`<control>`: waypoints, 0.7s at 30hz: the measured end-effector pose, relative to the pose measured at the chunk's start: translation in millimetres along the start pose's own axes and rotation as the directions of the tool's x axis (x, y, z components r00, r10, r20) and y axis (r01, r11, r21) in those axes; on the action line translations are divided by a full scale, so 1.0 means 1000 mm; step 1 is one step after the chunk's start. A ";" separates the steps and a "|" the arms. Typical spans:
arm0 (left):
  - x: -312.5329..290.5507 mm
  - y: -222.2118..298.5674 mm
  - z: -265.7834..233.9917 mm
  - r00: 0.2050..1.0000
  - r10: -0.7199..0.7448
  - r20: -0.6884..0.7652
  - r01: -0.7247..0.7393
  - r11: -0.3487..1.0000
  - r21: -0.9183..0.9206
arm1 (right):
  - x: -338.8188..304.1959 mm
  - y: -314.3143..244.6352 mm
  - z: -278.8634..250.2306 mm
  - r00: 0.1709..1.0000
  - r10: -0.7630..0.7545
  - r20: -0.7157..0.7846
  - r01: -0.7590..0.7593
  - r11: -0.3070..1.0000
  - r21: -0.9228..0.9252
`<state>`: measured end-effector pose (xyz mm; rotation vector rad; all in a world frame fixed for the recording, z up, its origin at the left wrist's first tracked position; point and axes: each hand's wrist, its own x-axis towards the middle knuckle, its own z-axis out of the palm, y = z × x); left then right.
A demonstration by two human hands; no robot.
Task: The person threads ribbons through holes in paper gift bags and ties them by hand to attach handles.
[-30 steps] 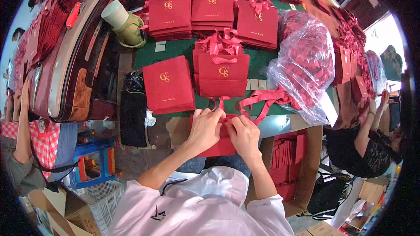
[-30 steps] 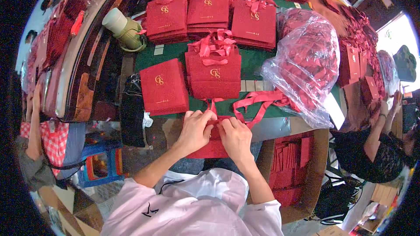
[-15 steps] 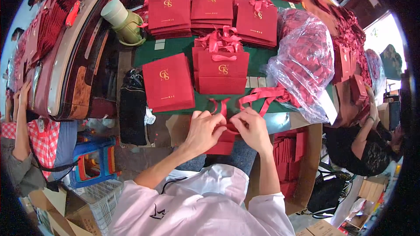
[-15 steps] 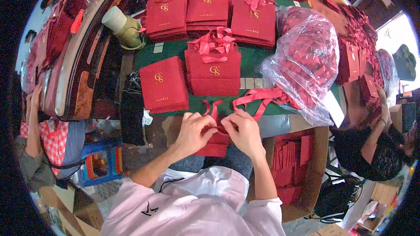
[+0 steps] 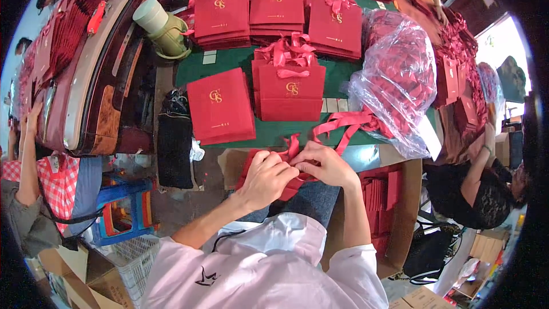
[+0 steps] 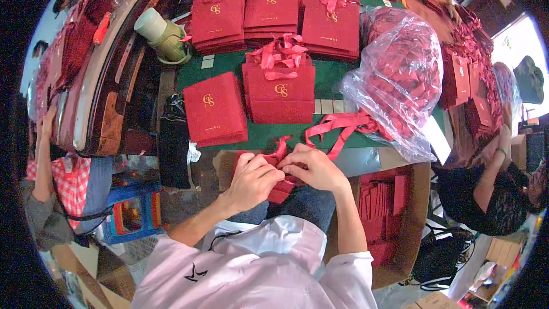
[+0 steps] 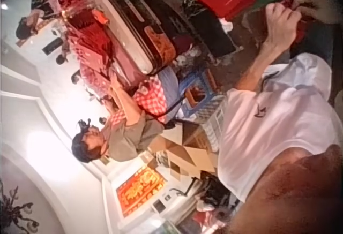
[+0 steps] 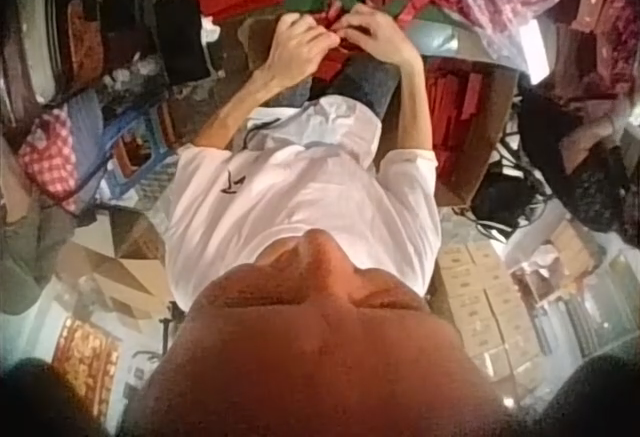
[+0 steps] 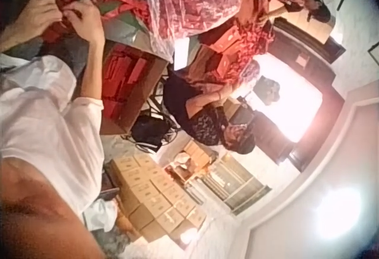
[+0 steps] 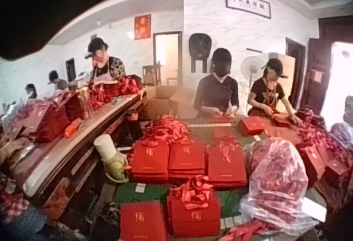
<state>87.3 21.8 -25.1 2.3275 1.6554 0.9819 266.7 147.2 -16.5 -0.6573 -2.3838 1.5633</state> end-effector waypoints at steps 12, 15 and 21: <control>0.010 -0.003 -0.009 0.987 -0.160 0.022 0.161 0.978 -0.134 | 0.014 0.021 0.016 0.952 0.271 -0.139 -0.208 0.912 0.354; 0.006 -0.001 -0.008 0.983 -0.153 0.099 0.172 0.961 -0.218 | 0.020 0.031 0.013 0.896 0.288 -0.338 -0.221 0.949 0.223; 0.002 -0.007 -0.007 0.938 -0.338 0.075 0.347 0.916 -0.200 | 0.005 0.007 0.012 0.832 0.186 -0.523 -0.178 0.982 0.067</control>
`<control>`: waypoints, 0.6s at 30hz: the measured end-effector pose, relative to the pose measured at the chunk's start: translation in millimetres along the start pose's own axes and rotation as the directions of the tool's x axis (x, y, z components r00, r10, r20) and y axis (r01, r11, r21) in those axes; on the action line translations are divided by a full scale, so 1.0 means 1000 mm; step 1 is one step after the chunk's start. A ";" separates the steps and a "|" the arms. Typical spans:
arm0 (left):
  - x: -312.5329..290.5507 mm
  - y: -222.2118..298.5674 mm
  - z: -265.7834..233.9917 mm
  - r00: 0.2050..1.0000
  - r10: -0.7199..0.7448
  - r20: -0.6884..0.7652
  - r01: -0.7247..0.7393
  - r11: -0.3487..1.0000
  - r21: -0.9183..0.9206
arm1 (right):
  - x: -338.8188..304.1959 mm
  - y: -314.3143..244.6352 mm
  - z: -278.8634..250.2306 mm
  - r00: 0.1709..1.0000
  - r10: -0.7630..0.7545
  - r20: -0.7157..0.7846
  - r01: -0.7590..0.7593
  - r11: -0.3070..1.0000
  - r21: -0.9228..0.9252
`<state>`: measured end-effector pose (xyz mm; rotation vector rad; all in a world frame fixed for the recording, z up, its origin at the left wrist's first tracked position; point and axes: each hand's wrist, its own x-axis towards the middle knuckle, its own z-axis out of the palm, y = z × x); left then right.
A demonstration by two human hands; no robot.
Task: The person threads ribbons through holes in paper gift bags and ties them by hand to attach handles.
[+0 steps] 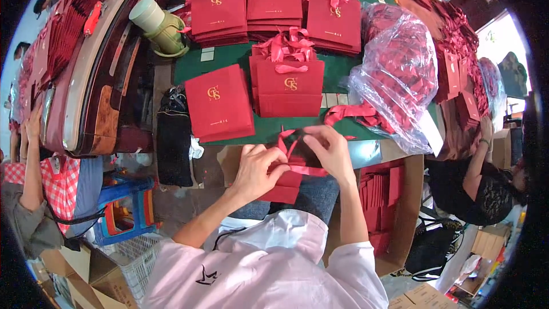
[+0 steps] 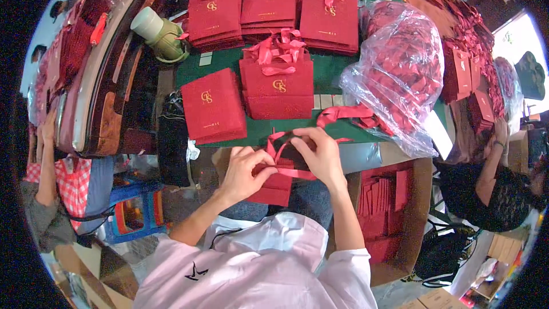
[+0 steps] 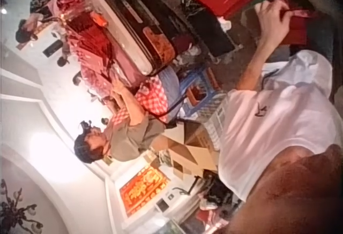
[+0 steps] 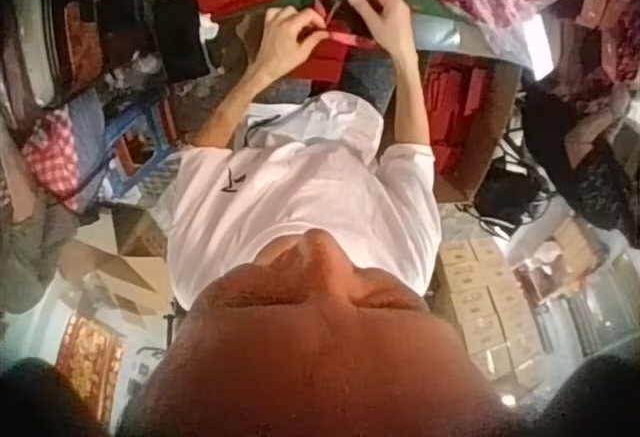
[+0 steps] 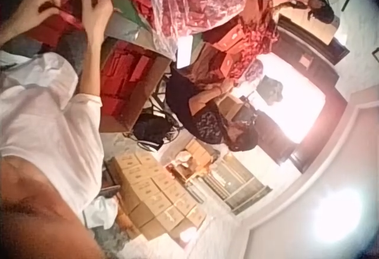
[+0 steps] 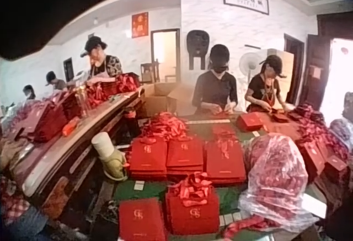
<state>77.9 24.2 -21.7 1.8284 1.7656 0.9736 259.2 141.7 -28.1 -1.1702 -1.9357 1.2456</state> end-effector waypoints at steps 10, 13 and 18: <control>0.020 -0.010 0.015 0.991 -0.030 -0.132 0.038 0.997 0.062 | -0.044 -0.027 -0.013 0.988 0.051 0.149 -0.042 0.997 -0.066; 0.023 -0.002 0.021 0.945 0.088 -0.315 -0.057 0.993 0.105 | -0.036 -0.030 0.002 0.985 0.142 0.099 -0.157 0.973 0.167; -0.010 0.029 0.029 0.949 -0.313 -0.045 0.208 0.722 -0.660 | -0.024 -0.022 0.022 0.990 0.131 0.047 -0.139 0.938 0.318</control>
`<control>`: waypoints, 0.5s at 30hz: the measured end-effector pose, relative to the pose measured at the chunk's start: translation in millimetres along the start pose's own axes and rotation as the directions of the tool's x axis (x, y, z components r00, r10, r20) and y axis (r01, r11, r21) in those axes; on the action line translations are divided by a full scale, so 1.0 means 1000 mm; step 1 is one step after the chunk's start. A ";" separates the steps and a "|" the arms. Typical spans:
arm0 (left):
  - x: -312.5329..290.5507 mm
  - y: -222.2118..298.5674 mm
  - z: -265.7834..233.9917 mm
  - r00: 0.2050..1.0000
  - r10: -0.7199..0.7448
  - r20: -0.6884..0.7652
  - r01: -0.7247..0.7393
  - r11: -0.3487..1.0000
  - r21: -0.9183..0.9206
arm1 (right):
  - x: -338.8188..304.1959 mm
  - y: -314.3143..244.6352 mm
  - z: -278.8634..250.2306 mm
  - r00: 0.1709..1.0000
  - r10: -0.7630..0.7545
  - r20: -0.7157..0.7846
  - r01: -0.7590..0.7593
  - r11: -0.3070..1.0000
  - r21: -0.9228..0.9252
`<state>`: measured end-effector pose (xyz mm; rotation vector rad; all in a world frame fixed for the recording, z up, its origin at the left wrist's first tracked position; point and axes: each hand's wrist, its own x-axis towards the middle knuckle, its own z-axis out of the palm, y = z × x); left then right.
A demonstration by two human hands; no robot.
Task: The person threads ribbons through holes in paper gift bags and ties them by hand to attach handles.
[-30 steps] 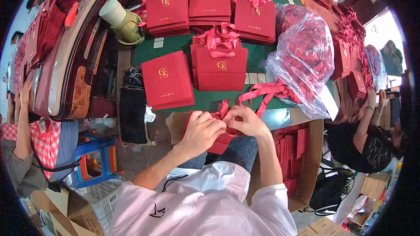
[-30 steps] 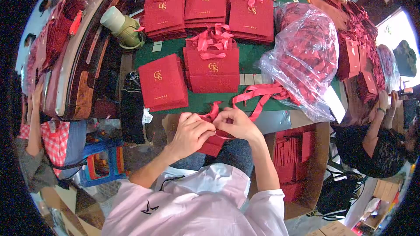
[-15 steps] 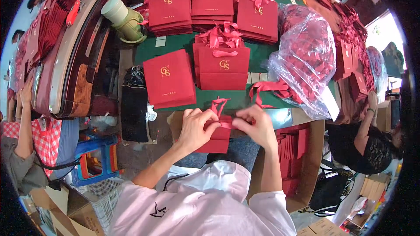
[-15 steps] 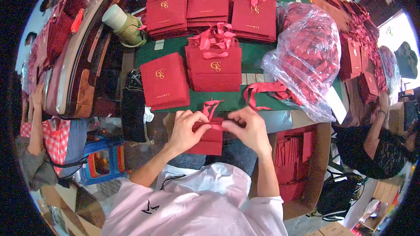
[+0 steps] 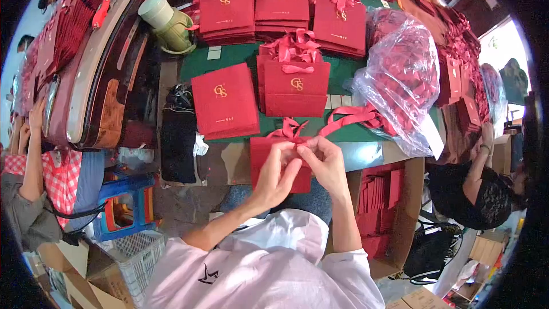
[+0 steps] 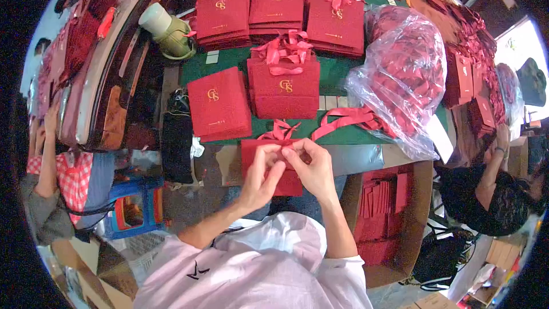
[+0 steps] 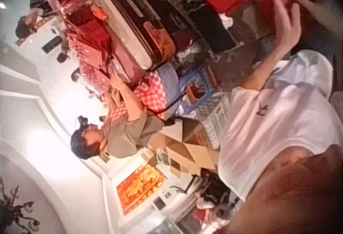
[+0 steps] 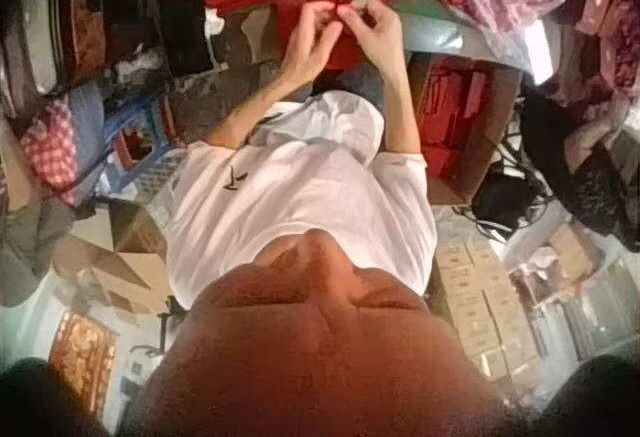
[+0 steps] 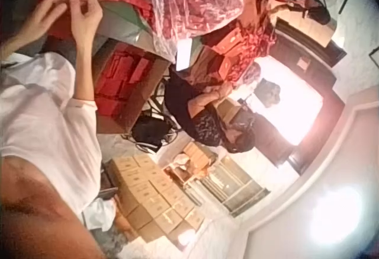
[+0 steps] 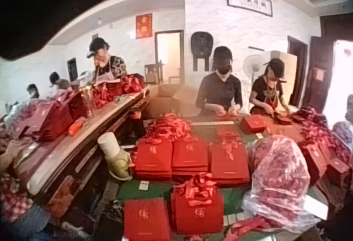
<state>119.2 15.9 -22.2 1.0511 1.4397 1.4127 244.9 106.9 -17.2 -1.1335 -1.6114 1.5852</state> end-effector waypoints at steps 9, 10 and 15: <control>-0.017 -0.012 -0.018 0.911 -0.197 0.362 0.216 0.976 -0.013 | 0.009 0.009 0.002 0.996 0.016 -0.083 -0.019 0.999 -0.029; -0.020 -0.018 -0.023 0.871 -0.234 0.433 0.303 0.948 -0.098 | 0.011 0.013 -0.001 0.992 -0.003 -0.126 -0.004 0.998 -0.058; -0.027 -0.020 -0.056 0.840 -0.339 0.423 0.382 0.924 -0.019 | 0.012 0.028 -0.016 0.972 -0.054 -0.229 0.001 0.974 -0.227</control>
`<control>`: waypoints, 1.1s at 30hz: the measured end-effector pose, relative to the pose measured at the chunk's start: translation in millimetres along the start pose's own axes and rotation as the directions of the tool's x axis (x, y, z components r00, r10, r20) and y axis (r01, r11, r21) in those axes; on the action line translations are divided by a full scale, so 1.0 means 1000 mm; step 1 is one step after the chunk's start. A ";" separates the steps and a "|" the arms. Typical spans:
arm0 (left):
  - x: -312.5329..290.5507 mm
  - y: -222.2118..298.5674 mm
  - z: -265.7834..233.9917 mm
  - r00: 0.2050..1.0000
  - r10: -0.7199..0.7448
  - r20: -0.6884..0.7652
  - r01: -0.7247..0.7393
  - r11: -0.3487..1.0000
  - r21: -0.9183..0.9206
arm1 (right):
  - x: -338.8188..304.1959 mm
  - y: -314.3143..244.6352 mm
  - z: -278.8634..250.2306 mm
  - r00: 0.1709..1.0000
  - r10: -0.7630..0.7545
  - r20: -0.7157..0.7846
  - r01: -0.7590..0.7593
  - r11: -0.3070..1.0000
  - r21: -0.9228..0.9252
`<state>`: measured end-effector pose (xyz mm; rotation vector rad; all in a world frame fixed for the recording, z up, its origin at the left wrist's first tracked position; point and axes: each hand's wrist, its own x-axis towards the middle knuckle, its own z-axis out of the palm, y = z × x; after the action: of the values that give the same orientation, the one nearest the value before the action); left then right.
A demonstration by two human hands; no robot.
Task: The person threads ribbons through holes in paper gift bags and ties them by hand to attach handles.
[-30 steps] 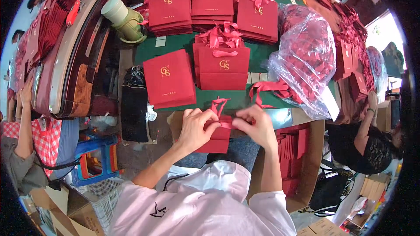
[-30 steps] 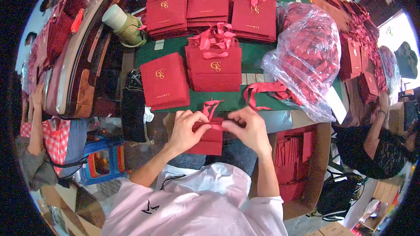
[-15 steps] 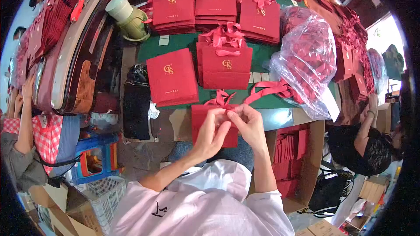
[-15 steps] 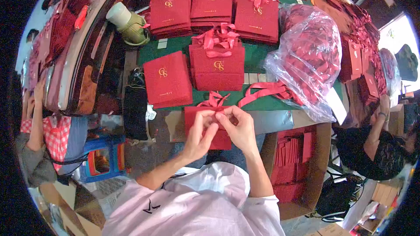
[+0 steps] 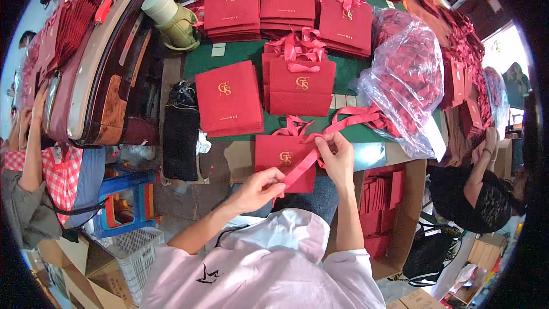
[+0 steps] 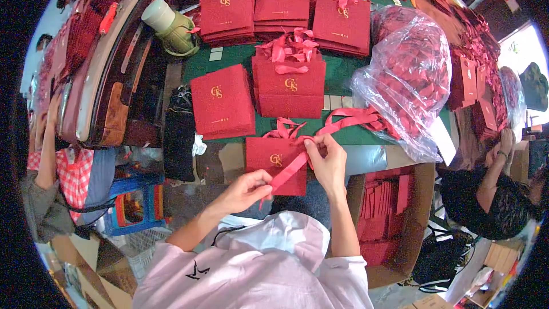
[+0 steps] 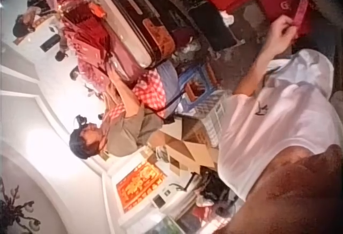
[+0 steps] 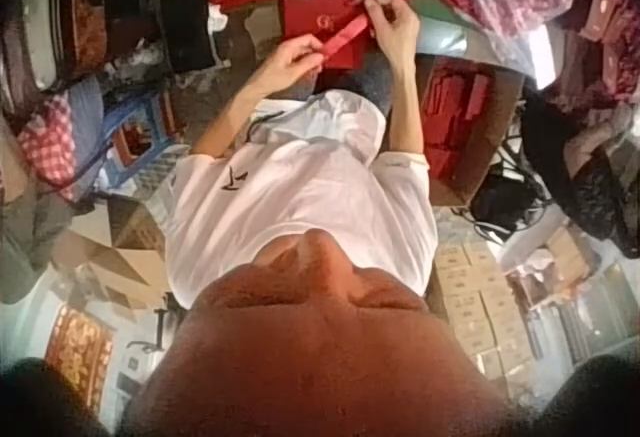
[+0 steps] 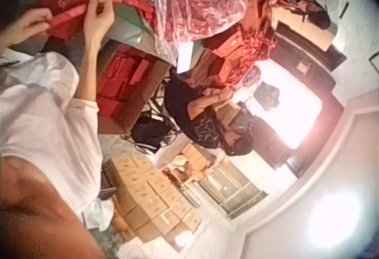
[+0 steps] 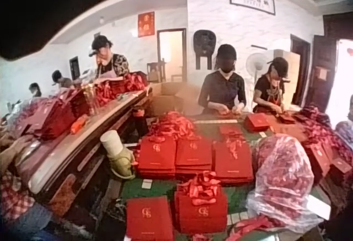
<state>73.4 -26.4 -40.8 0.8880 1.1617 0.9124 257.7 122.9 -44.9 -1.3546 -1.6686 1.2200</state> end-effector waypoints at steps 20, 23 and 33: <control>0.014 0.000 -0.033 0.985 0.108 -0.138 -0.114 0.993 -0.034 | -0.049 -0.034 0.035 0.838 -0.384 0.387 0.455 0.884 -0.109; 0.014 0.001 -0.033 0.983 0.107 -0.150 -0.109 0.994 -0.008 | -0.049 -0.038 0.040 0.865 -0.370 0.338 0.429 0.895 -0.119; 0.034 0.021 -0.038 0.796 0.565 -0.220 -0.076 0.453 0.888 | -0.035 -0.027 0.062 0.940 -0.312 0.139 0.339 0.900 -0.273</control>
<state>39.0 16.2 -39.4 1.8373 2.0263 0.8873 201.1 72.7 -39.0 -1.1323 -2.1090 0.8744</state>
